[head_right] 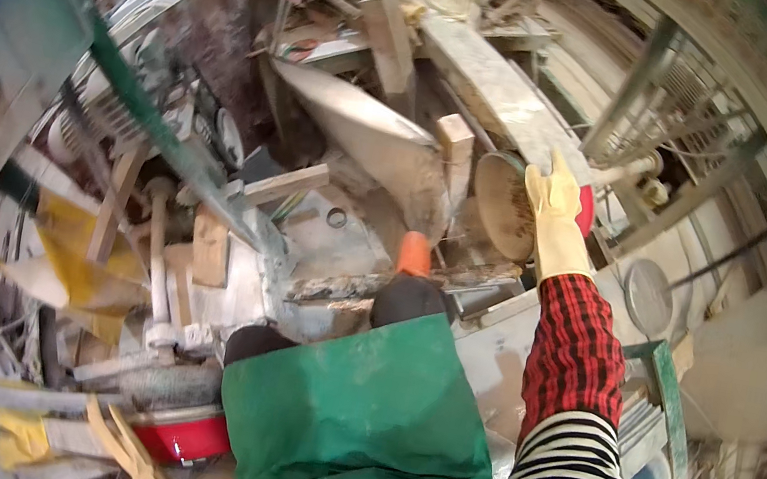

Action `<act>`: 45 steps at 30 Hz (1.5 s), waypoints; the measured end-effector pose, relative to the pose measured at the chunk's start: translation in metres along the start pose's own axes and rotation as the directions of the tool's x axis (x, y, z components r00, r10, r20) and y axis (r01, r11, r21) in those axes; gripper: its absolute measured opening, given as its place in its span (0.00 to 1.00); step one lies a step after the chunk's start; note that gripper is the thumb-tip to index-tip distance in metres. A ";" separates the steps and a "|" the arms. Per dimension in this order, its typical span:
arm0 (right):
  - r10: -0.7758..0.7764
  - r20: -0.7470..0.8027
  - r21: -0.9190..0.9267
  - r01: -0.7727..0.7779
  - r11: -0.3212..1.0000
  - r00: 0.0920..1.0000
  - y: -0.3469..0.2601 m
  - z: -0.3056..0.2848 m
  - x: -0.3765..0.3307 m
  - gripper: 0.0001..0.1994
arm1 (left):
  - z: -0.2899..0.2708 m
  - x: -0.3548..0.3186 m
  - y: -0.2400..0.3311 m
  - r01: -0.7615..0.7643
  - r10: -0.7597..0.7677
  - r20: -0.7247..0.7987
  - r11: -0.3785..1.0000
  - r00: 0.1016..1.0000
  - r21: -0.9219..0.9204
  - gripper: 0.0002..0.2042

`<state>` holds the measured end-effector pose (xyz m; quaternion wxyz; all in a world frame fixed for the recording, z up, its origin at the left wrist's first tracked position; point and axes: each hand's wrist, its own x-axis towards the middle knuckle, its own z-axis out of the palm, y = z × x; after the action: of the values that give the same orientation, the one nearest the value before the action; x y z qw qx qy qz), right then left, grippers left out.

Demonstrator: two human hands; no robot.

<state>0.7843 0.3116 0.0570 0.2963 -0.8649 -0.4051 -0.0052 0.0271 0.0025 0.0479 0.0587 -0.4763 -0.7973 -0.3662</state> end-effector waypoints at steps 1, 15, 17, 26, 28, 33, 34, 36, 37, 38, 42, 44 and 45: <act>-0.139 -0.027 0.101 0.141 0.985 0.990 -0.021 0.007 -0.013 0.30 | 0.008 0.012 0.029 0.134 -0.130 0.032 0.968 0.991 -0.214 0.23; -0.916 0.392 0.858 0.323 0.399 0.091 -0.298 -0.019 -0.445 0.28 | 0.076 0.088 0.183 0.283 0.071 0.347 -0.741 0.935 -0.609 0.22; -0.909 0.413 0.877 0.246 0.413 0.052 -0.290 -0.012 -0.454 0.26 | 0.070 0.080 0.182 0.293 0.052 0.382 -0.738 0.923 -0.608 0.22; -0.897 0.387 0.911 0.241 0.336 -0.214 -0.283 -0.038 -0.459 0.22 | 0.093 0.057 0.163 -0.009 -0.006 -0.013 0.386 1.000 -0.923 0.27; -0.908 0.370 0.904 0.301 0.304 -0.197 -0.281 -0.033 -0.454 0.21 | 0.085 0.061 0.177 0.286 -0.077 0.319 -0.280 0.945 -0.916 0.28; -0.926 0.308 0.937 0.239 0.255 -0.220 -0.275 -0.023 -0.466 0.20 | 0.094 0.059 0.154 0.368 -0.177 0.372 -0.057 0.911 -0.928 0.24; -0.931 0.279 0.955 0.167 0.244 -0.235 -0.274 -0.024 -0.469 0.20 | 0.093 0.054 0.152 0.342 -0.200 0.347 -0.063 0.916 -0.938 0.27; -0.915 0.256 0.962 0.174 0.210 -0.312 -0.272 -0.026 -0.470 0.19 | 0.100 0.044 0.145 0.169 -0.071 0.168 0.009 0.983 -0.986 0.31; -0.904 0.289 0.953 0.186 0.239 -0.315 -0.270 -0.027 -0.473 0.19 | 0.088 0.038 0.150 0.265 -0.089 0.263 0.020 0.961 -0.964 0.32; -0.893 0.320 0.943 0.200 0.267 -0.317 -0.268 -0.028 -0.478 0.19 | 0.074 0.031 0.156 0.360 -0.107 0.355 0.025 0.929 -0.933 0.32; -0.835 0.389 0.917 0.248 0.312 -0.388 -0.268 -0.031 -0.492 0.18 | 0.042 0.017 0.135 0.565 -0.072 0.568 -0.058 0.820 -0.823 0.32; -0.795 0.422 0.893 0.351 0.282 -0.435 -0.277 -0.039 -0.491 0.17 | 0.036 0.005 0.124 0.502 -0.098 0.493 0.195 0.864 -0.842 0.24; -0.763 0.501 0.865 0.243 0.439 -0.407 -0.284 -0.048 -0.492 0.16 | 0.031 -0.001 0.115 0.433 -0.103 0.425 0.352 0.899 -0.830 0.21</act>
<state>0.2649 0.0849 0.1188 0.0396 -0.1872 -0.8354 0.5152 0.1277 0.0542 0.0857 -0.3934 -0.3403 -0.5328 -0.6675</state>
